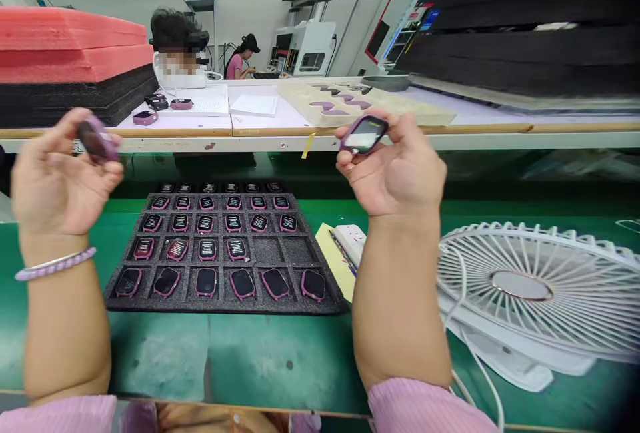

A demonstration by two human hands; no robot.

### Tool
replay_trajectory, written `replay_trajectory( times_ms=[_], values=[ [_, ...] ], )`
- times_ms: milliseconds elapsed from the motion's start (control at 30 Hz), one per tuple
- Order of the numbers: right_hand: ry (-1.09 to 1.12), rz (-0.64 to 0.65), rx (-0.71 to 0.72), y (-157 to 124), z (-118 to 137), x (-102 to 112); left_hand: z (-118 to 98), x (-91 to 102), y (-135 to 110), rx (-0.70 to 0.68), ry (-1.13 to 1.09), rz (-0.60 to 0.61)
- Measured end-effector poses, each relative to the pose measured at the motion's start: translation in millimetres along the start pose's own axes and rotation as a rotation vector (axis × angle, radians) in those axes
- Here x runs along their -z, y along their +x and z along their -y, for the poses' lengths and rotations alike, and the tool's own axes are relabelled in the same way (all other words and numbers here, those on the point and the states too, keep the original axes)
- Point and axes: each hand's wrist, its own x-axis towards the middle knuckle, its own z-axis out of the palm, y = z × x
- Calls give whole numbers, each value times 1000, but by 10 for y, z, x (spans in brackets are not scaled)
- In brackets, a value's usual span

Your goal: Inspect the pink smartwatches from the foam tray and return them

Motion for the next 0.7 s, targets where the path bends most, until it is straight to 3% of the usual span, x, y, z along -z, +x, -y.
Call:
replay_trajectory(
  times_ms=[133, 267, 467, 700],
  values=[
    [-53, 247, -61, -1, -236, -229, 277, -410, 10, 117, 60, 184],
    [-120, 490, -15, 54, -240, -629, 363, -624, 174, 86, 147, 339],
    [-170, 797, 43, 108, 55, -1127, 125, -839, 362, -44, 188, 442],
    [-129, 891, 100, 87, 289, -1401, -112, -929, 362, -242, 275, 510]
  ],
)
